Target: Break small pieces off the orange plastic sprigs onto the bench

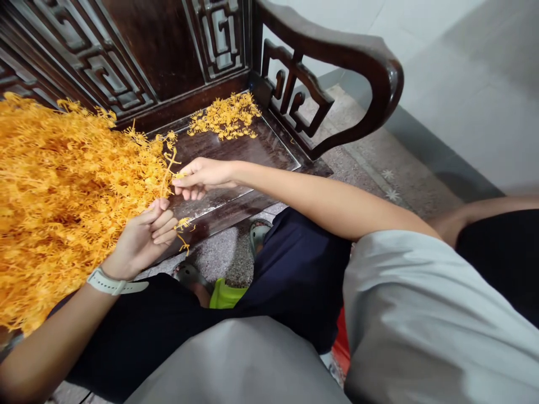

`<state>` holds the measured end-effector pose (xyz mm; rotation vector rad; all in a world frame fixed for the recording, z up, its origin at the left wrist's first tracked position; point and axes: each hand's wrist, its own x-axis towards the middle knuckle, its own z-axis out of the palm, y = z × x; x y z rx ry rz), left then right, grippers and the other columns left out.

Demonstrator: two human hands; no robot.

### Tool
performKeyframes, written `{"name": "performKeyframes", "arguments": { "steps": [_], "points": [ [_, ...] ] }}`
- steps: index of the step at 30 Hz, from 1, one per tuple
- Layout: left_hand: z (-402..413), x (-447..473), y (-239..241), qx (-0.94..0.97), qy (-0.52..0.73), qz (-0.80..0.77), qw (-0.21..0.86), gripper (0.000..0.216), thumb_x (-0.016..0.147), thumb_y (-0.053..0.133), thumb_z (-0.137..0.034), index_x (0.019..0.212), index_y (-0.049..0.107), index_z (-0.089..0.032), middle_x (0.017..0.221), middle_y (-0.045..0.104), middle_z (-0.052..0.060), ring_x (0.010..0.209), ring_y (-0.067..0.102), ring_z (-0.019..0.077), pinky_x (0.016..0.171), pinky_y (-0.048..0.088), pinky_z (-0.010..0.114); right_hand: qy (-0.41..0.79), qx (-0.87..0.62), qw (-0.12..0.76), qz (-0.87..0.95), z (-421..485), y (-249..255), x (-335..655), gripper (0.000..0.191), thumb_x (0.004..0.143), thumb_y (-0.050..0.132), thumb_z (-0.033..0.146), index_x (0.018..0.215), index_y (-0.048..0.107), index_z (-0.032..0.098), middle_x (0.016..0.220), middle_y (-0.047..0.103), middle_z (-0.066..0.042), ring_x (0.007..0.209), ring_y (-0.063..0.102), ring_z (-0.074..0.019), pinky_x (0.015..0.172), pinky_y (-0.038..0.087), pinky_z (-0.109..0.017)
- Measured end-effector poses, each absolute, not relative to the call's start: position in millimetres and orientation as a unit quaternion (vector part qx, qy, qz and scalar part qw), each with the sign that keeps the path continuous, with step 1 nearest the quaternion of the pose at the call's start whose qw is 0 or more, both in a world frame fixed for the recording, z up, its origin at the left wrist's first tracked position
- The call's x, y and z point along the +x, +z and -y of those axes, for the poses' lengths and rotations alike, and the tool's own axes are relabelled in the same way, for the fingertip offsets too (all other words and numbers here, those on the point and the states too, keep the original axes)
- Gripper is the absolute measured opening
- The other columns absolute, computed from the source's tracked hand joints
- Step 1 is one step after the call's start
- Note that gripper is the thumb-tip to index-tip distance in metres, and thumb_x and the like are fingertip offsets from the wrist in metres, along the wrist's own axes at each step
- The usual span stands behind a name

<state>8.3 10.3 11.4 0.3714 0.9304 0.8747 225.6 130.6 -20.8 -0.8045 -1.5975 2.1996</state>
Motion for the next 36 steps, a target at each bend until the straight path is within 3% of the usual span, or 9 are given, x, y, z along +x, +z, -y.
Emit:
{"name": "performKeyframes", "arguments": {
  "steps": [7,11,18,21,24,26,31,33,36],
  "points": [
    [-6,4,13,0.206,0.373,-0.438,0.792,0.018,0.103,0.066,-0.015,0.088,0.057,-0.019,0.060,0.022,-0.010,0.044,0.017,0.0069,0.038,0.025,0.014,0.734,-0.261,0.153,0.608,-167,-42,257,0.043,0.099,0.082,0.041,0.070,0.063,0.016,0.070,0.065,-0.001,0.062,0.061,-0.0108,0.068,0.053,-0.026],
    [-4,8,11,0.218,0.325,-0.436,0.810,0.021,0.098,0.072,-0.015,0.087,0.054,-0.020,0.060,0.023,-0.011,0.045,0.013,0.0066,0.037,0.021,0.013,0.678,-0.259,0.140,0.674,-186,-51,265,0.042,0.097,0.083,0.038,0.068,0.063,0.015,0.067,0.064,0.000,0.060,0.059,-0.0100,0.067,0.050,-0.026],
    [6,30,1,0.306,0.351,-0.461,0.756,0.026,0.102,0.072,-0.027,0.087,0.052,-0.022,0.058,0.026,-0.012,0.047,0.012,0.0073,0.041,0.018,0.015,0.589,-0.332,0.211,0.706,-188,-53,240,0.035,0.096,0.072,0.018,0.062,0.061,0.016,0.057,0.060,0.001,0.053,0.053,-0.0097,0.057,0.044,-0.023],
    [30,40,-2,0.356,0.333,-0.469,0.736,0.038,0.102,0.076,-0.041,0.081,0.052,-0.021,0.057,0.029,-0.011,0.046,0.015,0.0062,0.043,0.017,0.016,0.529,-0.477,0.323,0.624,-202,-51,249,0.037,0.098,0.063,0.011,0.062,0.056,0.018,0.055,0.055,0.002,0.049,0.049,-0.0106,0.053,0.043,-0.025],
    [59,45,-5,0.368,0.301,-0.426,0.770,0.047,0.101,0.076,-0.056,0.079,0.054,-0.020,0.056,0.027,-0.011,0.045,0.015,0.0057,0.044,0.017,0.018,0.430,-0.576,0.445,0.535,-217,-50,283,0.043,0.108,0.054,0.020,0.065,0.051,0.022,0.055,0.049,0.003,0.049,0.045,-0.0121,0.054,0.043,-0.027],
    [66,43,-6,0.347,0.295,-0.405,0.793,0.047,0.101,0.075,-0.057,0.080,0.055,-0.020,0.057,0.026,-0.011,0.046,0.015,0.0059,0.044,0.018,0.019,0.440,-0.578,0.387,0.568,-219,-54,306,0.043,0.108,0.060,0.026,0.066,0.055,0.021,0.055,0.052,0.002,0.050,0.048,-0.0129,0.056,0.045,-0.028],
    [37,21,-4,0.247,0.339,-0.425,0.802,0.029,0.103,0.075,-0.033,0.085,0.057,-0.019,0.059,0.025,-0.011,0.048,0.016,0.0074,0.043,0.023,0.016,0.524,-0.449,0.004,0.724,-203,-69,316,0.027,0.078,0.096,0.024,0.068,0.073,0.013,0.061,0.069,-0.003,0.054,0.059,-0.0125,0.057,0.046,-0.026],
    [23,12,1,0.219,0.367,-0.427,0.797,0.022,0.103,0.072,-0.023,0.087,0.058,-0.018,0.060,0.024,-0.011,0.047,0.017,0.0078,0.042,0.027,0.015,0.515,-0.411,-0.002,0.752,-201,-69,308,0.028,0.076,0.096,0.022,0.065,0.072,0.013,0.059,0.068,-0.002,0.054,0.058,-0.0114,0.059,0.045,-0.025],
    [14,8,10,0.217,0.389,-0.413,0.794,0.019,0.103,0.071,-0.020,0.088,0.059,-0.018,0.060,0.026,-0.010,0.047,0.021,0.0076,0.042,0.031,0.015,0.481,-0.456,0.184,0.726,-205,-63,300,0.021,0.083,0.088,0.016,0.072,0.070,0.014,0.061,0.065,0.001,0.055,0.057,-0.0106,0.059,0.045,-0.024]
  ]
}}
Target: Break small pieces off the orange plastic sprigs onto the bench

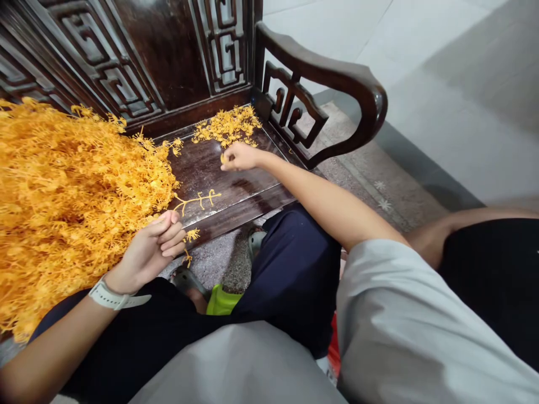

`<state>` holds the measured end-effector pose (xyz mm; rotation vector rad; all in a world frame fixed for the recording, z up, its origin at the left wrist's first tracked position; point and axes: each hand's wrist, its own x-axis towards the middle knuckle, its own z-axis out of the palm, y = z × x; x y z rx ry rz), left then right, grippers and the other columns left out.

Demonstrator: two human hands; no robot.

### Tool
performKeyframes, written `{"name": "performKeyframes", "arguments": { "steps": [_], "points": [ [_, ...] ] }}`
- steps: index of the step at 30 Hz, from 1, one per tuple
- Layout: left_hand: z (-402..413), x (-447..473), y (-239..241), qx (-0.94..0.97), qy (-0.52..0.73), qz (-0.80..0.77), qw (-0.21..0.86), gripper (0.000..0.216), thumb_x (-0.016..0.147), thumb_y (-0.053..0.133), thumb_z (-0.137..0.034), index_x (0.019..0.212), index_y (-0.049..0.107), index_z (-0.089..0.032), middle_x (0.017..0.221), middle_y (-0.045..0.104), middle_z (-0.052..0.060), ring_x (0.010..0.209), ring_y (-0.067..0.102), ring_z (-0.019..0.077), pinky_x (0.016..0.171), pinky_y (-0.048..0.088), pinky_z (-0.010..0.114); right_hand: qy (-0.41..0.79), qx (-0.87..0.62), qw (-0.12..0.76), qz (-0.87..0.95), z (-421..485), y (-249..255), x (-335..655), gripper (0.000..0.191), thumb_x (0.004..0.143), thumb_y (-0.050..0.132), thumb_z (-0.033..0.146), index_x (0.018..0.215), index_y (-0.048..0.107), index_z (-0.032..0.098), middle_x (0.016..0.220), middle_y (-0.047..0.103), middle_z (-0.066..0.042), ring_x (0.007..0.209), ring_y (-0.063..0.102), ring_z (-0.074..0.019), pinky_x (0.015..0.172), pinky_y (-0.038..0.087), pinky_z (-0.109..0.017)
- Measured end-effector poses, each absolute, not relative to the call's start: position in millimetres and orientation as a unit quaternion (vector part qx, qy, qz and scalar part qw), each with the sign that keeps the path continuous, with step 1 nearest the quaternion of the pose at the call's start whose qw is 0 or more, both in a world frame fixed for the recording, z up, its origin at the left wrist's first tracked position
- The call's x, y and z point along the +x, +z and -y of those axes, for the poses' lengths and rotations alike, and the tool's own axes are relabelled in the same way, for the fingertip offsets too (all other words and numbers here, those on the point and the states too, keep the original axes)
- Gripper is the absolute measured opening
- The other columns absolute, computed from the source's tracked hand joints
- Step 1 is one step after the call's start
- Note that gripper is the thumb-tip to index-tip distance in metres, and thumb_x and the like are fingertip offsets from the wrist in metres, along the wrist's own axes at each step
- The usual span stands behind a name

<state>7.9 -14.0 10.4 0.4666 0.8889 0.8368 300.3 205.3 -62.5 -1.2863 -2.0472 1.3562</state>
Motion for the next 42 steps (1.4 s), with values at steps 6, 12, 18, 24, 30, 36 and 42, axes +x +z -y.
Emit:
{"name": "performKeyframes", "arguments": {
  "steps": [6,12,18,24,30,36,42],
  "points": [
    [14,10,13,0.207,0.385,-0.403,0.804,0.019,0.102,0.073,-0.020,0.088,0.060,-0.017,0.061,0.026,-0.010,0.046,0.023,0.0070,0.042,0.032,0.015,0.478,-0.569,0.376,0.554,-210,-53,298,0.011,0.096,0.063,0.008,0.100,0.071,0.014,0.074,0.071,-0.003,0.054,0.057,-0.0114,0.048,0.045,-0.022],
    [11,9,7,0.199,0.385,-0.407,0.804,0.019,0.107,0.066,-0.020,0.089,0.061,-0.016,0.061,0.025,-0.009,0.047,0.022,0.0072,0.042,0.031,0.015,0.520,-0.576,0.410,0.479,-205,-58,294,0.034,0.110,0.066,0.045,0.100,0.072,0.014,0.063,0.066,-0.003,0.049,0.056,-0.0109,0.046,0.044,-0.020],
    [9,10,3,0.197,0.388,-0.391,0.811,0.023,0.111,0.056,-0.019,0.090,0.063,-0.016,0.062,0.024,-0.009,0.048,0.022,0.0077,0.043,0.030,0.016,0.505,-0.592,0.365,0.511,-204,-59,298,0.028,0.107,0.071,0.028,0.086,0.076,0.011,0.059,0.065,-0.001,0.047,0.055,-0.0082,0.047,0.044,-0.018],
    [2,8,12,0.147,0.455,-0.375,0.794,0.047,0.119,0.030,-0.021,0.086,0.062,-0.015,0.060,0.023,-0.007,0.046,0.025,0.0090,0.043,0.028,0.018,0.554,-0.525,0.229,0.603,-192,-59,293,0.009,0.092,0.086,0.017,0.089,0.082,0.010,0.071,0.074,-0.006,0.055,0.064,-0.0118,0.054,0.051,-0.024],
    [-13,2,24,0.138,0.518,-0.363,0.762,0.058,0.121,0.020,-0.026,0.081,0.061,-0.016,0.056,0.022,-0.007,0.045,0.028,0.0090,0.043,0.028,0.019,0.657,-0.257,0.034,0.708,-147,-30,246,0.047,0.089,0.091,0.045,0.123,0.082,0.014,0.092,0.081,-0.006,0.075,0.071,-0.0130,0.071,0.057,-0.025],
    [-21,1,24,0.142,0.530,-0.376,0.746,0.059,0.122,0.020,-0.030,0.080,0.059,-0.017,0.054,0.025,-0.006,0.044,0.027,0.0094,0.043,0.028,0.020,0.686,-0.153,0.092,0.705,-114,-12,199,0.038,0.102,0.078,0.048,0.091,0.073,0.012,0.086,0.075,-0.003,0.071,0.065,-0.0091,0.071,0.053,-0.024],
    [-22,-5,27,0.163,0.519,-0.375,0.751,0.056,0.121,0.021,-0.027,0.082,0.059,-0.017,0.057,0.025,-0.006,0.046,0.028,0.0095,0.045,0.030,0.019,0.715,-0.135,0.100,0.678,-123,-28,201,0.035,0.098,0.082,0.039,0.080,0.065,0.014,0.077,0.070,0.000,0.069,0.062,-0.0095,0.071,0.050,-0.025]
  ]
}}
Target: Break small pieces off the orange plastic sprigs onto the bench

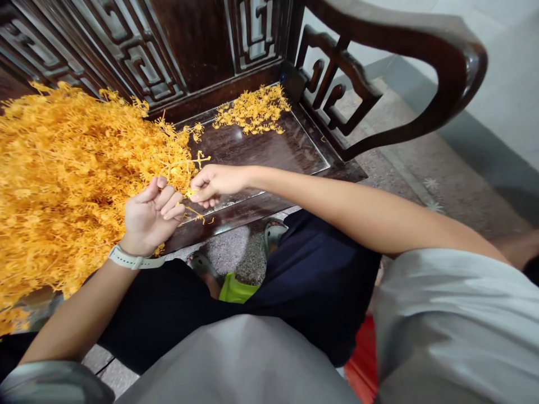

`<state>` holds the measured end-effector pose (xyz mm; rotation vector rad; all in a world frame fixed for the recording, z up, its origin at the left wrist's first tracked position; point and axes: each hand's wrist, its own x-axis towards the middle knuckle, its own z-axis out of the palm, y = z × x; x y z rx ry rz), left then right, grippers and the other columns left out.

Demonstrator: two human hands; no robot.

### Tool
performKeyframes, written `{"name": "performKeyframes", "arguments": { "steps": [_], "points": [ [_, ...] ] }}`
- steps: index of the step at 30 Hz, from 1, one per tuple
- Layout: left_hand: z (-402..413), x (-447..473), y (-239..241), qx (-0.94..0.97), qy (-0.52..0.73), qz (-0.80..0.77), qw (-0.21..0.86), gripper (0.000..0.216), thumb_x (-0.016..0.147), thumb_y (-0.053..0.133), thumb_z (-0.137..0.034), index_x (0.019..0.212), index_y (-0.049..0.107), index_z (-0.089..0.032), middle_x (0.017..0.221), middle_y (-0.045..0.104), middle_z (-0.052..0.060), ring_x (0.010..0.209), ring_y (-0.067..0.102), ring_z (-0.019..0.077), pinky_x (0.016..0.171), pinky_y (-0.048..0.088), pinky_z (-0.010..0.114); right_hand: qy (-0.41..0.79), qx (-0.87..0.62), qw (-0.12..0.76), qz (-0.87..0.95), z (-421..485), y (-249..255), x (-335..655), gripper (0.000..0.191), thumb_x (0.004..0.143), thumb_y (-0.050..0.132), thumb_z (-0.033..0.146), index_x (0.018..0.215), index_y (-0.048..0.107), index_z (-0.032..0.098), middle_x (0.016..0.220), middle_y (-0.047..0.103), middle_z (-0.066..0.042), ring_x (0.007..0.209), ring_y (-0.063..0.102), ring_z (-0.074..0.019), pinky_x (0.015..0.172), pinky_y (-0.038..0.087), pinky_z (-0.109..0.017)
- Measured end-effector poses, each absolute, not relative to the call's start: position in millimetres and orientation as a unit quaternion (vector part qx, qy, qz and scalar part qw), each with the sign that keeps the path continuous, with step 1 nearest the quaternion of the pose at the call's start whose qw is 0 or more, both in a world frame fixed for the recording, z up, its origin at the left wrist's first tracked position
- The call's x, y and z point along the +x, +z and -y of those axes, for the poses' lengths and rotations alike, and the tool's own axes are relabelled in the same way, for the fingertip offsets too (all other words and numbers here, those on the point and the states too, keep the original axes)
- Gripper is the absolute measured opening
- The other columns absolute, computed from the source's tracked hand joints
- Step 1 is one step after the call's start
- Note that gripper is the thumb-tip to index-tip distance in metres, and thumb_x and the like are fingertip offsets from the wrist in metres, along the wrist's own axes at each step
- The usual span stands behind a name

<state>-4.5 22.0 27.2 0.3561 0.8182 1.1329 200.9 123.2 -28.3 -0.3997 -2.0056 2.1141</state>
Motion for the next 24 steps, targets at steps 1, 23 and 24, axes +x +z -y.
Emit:
{"name": "performKeyframes", "arguments": {
  "steps": [1,23,24],
  "points": [
    [-22,-5,29,0.168,0.517,-0.375,0.751,0.055,0.121,0.022,-0.026,0.082,0.059,-0.017,0.058,0.025,-0.006,0.046,0.028,0.0095,0.045,0.030,0.019,0.716,-0.129,0.098,0.679,-127,-31,203,0.037,0.097,0.083,0.040,0.079,0.064,0.014,0.075,0.069,0.000,0.068,0.060,-0.0095,0.070,0.049,-0.026],
    [-24,-22,56,0.312,0.408,-0.430,0.742,0.022,0.094,0.073,-0.016,0.076,0.060,-0.017,0.062,0.019,-0.009,0.055,0.009,0.0100,0.042,0.026,0.015,0.617,-0.052,0.028,0.784,-142,-14,213,0.038,0.096,0.076,0.035,0.071,0.055,0.017,0.070,0.046,0.004,0.070,0.038,-0.0124,0.072,0.031,-0.031],
    [-25,-24,57,0.314,0.409,-0.433,0.739,0.023,0.094,0.074,-0.017,0.075,0.060,-0.017,0.062,0.018,-0.009,0.055,0.009,0.0099,0.042,0.027,0.015,0.616,-0.046,0.033,0.786,-141,-12,212,0.037,0.097,0.075,0.033,0.070,0.053,0.018,0.071,0.046,0.004,0.070,0.038,-0.0124,0.072,0.031,-0.032]
  ]
}}
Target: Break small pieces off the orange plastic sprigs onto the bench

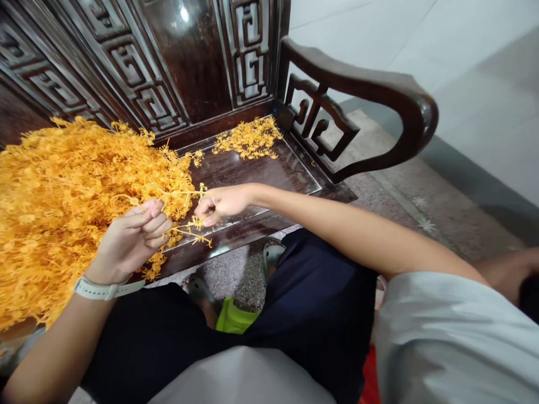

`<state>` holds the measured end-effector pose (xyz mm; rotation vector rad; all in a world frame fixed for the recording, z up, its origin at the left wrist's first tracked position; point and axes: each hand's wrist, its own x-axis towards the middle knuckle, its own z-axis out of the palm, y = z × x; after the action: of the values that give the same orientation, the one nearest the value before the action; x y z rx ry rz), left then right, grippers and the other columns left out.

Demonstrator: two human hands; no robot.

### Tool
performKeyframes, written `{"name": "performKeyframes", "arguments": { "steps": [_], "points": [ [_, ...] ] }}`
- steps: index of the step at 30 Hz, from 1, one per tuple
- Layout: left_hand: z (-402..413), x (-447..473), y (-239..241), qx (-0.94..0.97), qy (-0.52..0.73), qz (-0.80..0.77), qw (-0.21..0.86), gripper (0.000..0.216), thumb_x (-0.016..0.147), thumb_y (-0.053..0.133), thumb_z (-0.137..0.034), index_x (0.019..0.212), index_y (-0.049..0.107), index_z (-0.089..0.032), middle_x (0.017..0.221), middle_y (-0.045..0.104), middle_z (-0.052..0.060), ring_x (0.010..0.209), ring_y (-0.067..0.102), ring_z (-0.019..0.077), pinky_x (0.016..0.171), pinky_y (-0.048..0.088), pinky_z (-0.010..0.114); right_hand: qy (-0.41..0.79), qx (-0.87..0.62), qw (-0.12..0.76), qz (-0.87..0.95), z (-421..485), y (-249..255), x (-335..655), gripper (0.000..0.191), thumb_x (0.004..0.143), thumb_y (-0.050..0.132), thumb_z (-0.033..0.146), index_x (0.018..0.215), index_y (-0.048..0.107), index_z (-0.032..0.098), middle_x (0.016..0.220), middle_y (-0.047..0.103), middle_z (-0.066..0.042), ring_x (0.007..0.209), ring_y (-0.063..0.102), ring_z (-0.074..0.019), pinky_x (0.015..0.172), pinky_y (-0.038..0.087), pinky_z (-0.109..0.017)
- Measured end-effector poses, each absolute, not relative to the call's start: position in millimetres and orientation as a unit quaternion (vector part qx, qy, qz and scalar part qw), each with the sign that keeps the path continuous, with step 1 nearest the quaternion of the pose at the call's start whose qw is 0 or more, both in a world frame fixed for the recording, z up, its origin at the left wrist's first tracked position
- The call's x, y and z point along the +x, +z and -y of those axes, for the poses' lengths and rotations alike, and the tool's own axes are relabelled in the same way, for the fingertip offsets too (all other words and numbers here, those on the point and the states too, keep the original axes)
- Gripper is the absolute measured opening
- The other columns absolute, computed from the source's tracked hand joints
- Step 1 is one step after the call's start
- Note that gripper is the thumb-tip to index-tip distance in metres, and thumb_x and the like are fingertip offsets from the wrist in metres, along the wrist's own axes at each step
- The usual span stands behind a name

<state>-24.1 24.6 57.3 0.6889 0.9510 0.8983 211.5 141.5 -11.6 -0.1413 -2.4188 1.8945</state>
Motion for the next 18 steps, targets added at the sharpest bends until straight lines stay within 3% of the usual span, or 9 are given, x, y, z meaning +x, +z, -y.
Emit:
{"name": "performKeyframes", "arguments": {
  "steps": [5,12,18],
  "points": [
    [-27,-31,61,0.310,0.415,-0.445,0.731,0.026,0.095,0.074,-0.017,0.074,0.057,-0.018,0.065,0.014,-0.009,0.055,0.008,0.0097,0.041,0.027,0.015,0.619,-0.030,0.039,0.784,-139,-6,207,0.038,0.099,0.067,0.020,0.068,0.046,0.019,0.068,0.040,0.004,0.068,0.033,-0.0121,0.069,0.027,-0.032],
    [-26,-35,62,0.299,0.408,-0.472,0.722,0.029,0.095,0.071,-0.015,0.073,0.053,-0.020,0.067,0.010,-0.010,0.056,0.007,0.0103,0.042,0.021,0.018,0.598,0.025,0.056,0.799,-126,2,196,0.038,0.099,0.067,0.018,0.070,0.043,0.019,0.071,0.036,0.005,0.068,0.035,-0.0114,0.070,0.028,-0.031],
    [-42,-94,86,0.269,0.566,-0.466,0.625,0.026,0.092,0.046,0.001,0.080,0.053,-0.021,0.062,0.007,-0.008,0.055,-0.002,0.0129,0.042,0.009,0.025,0.598,0.017,-0.038,0.800,-112,-6,213,0.021,0.098,0.068,0.013,0.078,0.061,0.016,0.074,0.056,0.002,0.074,0.051,-0.0136,0.075,0.038,-0.030]
  ]
}}
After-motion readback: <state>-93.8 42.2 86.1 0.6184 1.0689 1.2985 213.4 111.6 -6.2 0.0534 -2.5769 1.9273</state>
